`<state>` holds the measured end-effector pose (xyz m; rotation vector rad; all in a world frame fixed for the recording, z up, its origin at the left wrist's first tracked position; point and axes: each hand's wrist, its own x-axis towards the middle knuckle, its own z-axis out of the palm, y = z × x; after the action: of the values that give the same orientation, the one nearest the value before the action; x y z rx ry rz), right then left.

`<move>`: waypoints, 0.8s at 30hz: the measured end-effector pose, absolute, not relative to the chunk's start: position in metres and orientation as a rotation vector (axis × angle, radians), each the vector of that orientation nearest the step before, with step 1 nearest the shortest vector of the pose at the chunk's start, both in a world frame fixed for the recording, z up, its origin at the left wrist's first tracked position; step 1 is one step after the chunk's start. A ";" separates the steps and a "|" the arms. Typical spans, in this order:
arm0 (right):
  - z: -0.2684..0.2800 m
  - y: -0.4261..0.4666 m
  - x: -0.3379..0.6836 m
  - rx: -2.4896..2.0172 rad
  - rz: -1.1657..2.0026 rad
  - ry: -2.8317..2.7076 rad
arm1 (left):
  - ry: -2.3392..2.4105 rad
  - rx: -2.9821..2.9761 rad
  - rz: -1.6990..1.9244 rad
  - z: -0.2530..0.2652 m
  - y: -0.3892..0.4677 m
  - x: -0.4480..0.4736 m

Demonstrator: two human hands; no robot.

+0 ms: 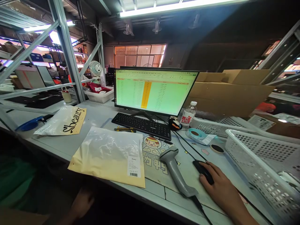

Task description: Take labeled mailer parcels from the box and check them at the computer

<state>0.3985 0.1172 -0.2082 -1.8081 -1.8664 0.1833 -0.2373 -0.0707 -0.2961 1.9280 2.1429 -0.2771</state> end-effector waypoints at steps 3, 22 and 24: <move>-0.209 0.117 0.399 -1.811 0.196 -1.874 | 2.158 1.910 -0.275 -0.298 -0.071 -0.238; -0.213 0.120 0.400 -1.847 0.206 -1.855 | 2.110 1.839 -0.145 -0.275 -0.063 -0.224; -0.218 0.120 0.404 -1.820 0.206 -1.871 | 2.067 1.645 0.100 -0.253 -0.057 -0.208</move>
<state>0.4041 0.1204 -0.2178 -1.8204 -1.8708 0.2061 -0.2082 -0.0570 -0.2532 1.6447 2.0667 0.1003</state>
